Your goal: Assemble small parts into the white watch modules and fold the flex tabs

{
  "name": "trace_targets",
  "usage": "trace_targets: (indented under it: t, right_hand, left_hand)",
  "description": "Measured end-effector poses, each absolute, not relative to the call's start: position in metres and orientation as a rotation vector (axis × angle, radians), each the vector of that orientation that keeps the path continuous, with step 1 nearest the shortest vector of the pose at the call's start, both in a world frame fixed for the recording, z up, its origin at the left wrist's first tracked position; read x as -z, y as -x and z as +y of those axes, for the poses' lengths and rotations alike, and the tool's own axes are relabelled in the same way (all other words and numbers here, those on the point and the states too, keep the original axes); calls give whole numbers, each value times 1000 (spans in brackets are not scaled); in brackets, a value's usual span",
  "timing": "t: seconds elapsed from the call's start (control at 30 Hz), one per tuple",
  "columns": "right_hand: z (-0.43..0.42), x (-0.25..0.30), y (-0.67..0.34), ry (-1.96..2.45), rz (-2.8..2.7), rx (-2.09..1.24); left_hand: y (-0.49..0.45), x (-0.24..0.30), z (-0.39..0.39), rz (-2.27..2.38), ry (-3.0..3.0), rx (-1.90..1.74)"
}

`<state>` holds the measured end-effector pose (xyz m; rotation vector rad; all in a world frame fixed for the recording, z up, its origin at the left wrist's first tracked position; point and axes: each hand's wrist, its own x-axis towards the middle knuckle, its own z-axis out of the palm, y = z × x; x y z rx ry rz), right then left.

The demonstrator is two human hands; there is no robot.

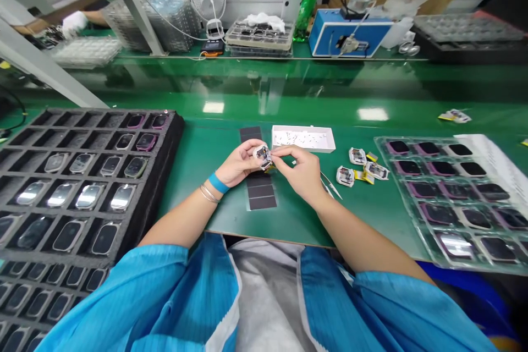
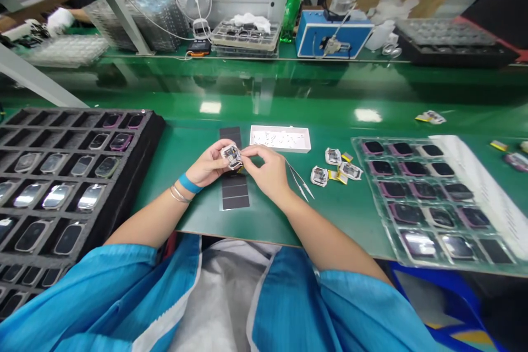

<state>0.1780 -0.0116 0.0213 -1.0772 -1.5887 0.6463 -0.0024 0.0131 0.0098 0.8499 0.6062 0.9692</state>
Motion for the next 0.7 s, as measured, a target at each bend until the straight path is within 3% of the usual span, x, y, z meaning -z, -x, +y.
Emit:
trace_targets:
  t: [0.7]
  right_hand:
    - [-7,-6,-178,1014,-1858,-326]
  left_hand:
    - [-2,-7,14,659,-991,-1058]
